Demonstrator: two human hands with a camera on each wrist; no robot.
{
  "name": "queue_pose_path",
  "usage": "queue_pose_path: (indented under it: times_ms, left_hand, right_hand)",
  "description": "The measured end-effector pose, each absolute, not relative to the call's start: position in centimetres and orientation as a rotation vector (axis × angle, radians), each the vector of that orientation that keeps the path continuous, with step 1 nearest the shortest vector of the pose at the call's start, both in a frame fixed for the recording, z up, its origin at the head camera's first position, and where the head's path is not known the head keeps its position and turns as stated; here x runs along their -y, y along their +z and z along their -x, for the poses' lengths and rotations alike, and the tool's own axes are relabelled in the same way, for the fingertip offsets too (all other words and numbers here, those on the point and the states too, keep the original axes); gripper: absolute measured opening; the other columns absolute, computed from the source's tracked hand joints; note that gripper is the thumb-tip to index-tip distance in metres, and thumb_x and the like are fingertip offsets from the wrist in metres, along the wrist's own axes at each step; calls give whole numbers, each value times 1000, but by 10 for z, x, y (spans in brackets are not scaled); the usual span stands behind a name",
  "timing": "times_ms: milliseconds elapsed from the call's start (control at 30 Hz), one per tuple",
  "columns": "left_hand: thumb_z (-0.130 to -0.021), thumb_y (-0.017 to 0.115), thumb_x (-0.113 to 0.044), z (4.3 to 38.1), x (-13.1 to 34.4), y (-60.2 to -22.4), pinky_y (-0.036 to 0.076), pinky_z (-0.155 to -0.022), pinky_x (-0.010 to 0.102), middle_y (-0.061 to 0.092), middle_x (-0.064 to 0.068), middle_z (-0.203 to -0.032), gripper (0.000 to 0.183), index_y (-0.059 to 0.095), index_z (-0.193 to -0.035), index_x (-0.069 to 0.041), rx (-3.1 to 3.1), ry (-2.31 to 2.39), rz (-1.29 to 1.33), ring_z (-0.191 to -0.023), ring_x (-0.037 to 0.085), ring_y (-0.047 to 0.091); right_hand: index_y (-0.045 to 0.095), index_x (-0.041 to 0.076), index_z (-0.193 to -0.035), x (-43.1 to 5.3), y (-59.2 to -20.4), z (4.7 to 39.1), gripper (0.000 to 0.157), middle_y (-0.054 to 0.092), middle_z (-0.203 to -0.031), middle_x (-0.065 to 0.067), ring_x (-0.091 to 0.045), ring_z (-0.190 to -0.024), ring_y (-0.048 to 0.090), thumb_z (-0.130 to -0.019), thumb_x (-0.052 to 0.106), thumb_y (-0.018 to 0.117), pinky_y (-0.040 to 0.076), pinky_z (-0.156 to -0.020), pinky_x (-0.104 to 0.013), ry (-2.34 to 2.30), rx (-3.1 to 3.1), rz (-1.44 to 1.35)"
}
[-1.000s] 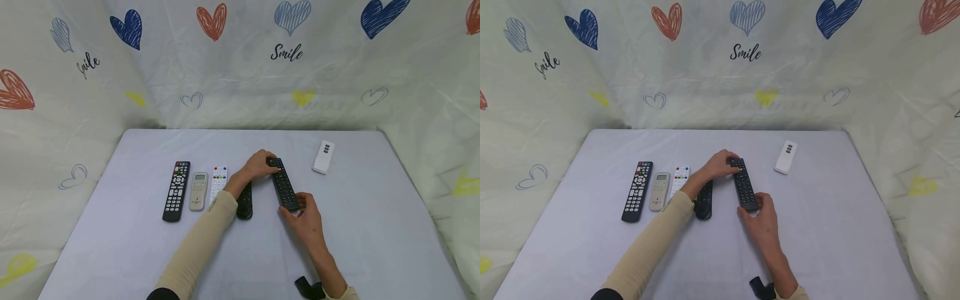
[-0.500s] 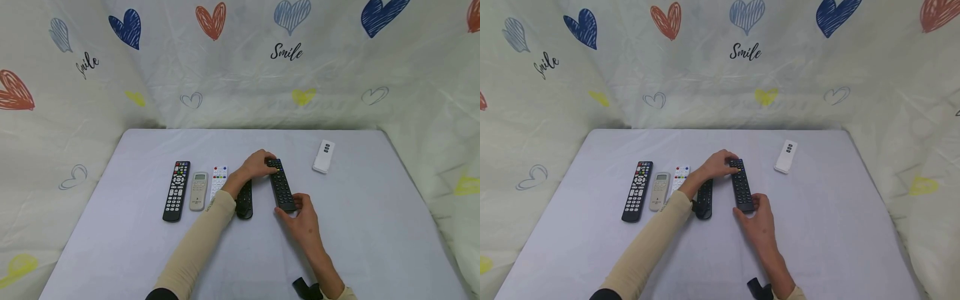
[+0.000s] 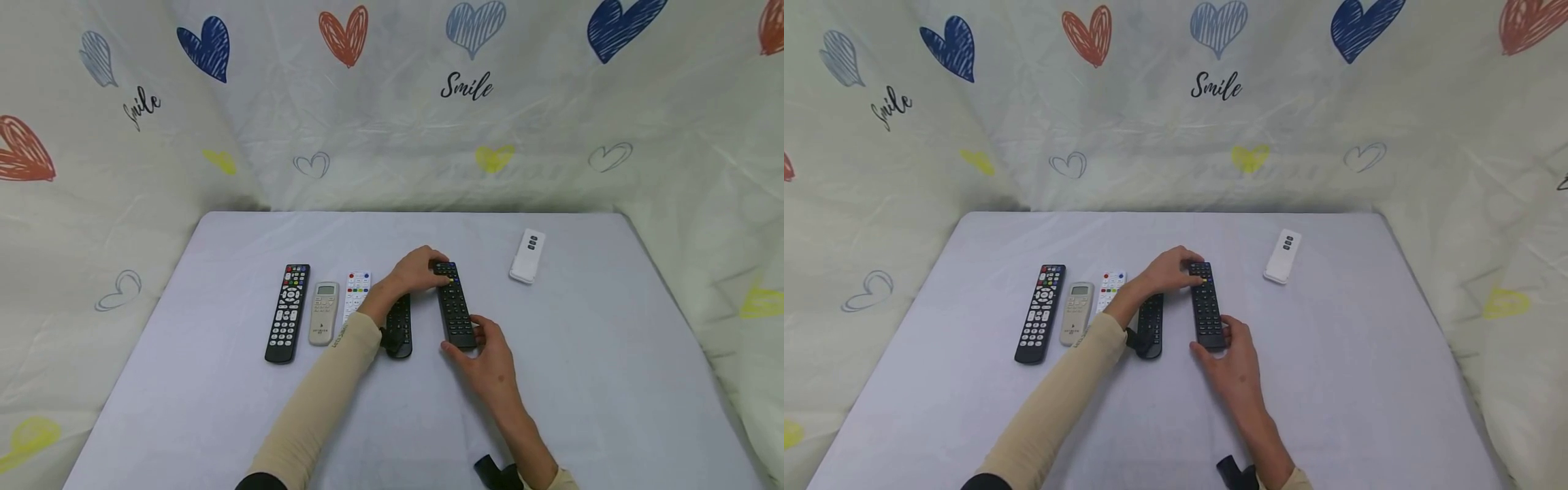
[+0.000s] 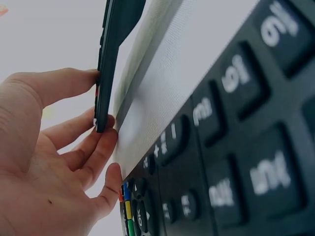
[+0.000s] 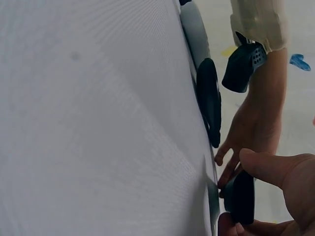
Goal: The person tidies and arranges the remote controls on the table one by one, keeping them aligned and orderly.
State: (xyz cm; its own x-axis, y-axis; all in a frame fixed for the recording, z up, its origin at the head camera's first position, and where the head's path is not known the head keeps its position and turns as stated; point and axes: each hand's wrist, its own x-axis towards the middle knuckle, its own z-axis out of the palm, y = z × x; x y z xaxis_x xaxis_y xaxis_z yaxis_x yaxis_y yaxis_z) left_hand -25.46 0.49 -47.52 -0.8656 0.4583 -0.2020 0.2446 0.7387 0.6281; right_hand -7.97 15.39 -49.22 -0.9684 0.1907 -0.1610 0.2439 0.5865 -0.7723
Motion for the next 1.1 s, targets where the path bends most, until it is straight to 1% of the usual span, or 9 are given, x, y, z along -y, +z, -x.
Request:
queue_pose_path:
  times_ms: [233,367,567,867,1100]
  left_hand:
    - [-97,71,-31,254,-2,-474,45,-117,41,59,10,-147,50,62,-145,-15,-2588,868,-550,-135,25,57]
    - [-97,72,-31,254,0,-475,46,-115,41,60,9,-145,50,62,-144,-16,-2585,871,-550,-133,24,58]
    - [-97,72,-32,253,2,-475,48,-113,41,61,9,-142,50,63,-144,-16,-2583,864,-552,-128,24,59]
    - [-96,73,-33,253,4,-473,49,-108,41,61,11,-138,49,64,-143,-17,-2596,830,-570,-120,24,60]
    - [-96,73,-33,254,5,-476,50,-107,41,62,10,-136,49,64,-142,-17,-2601,837,-580,-119,23,61]
  right_hand:
    - [45,1,-151,-151,-494,79,81,60,-127,-22,-32,-114,57,-86,25,87,46,-90,-41,-1342,-2761,-366]
    - [46,1,-150,-149,-495,79,80,61,-124,-22,-32,-111,57,-86,25,87,46,-88,-40,-1334,-2771,-361]
    - [46,1,-150,-146,-495,79,80,61,-125,-21,-31,-110,57,-86,26,87,46,-88,-40,-1324,-2766,-369]
    - [46,2,-149,-141,-495,79,82,64,-120,-20,-28,-101,58,-84,30,88,45,-80,-33,-1285,-2777,-381]
    - [46,1,-148,-140,-496,79,82,65,-117,-20,-27,-98,60,-84,31,88,47,-79,-33,-1281,-2782,-367]
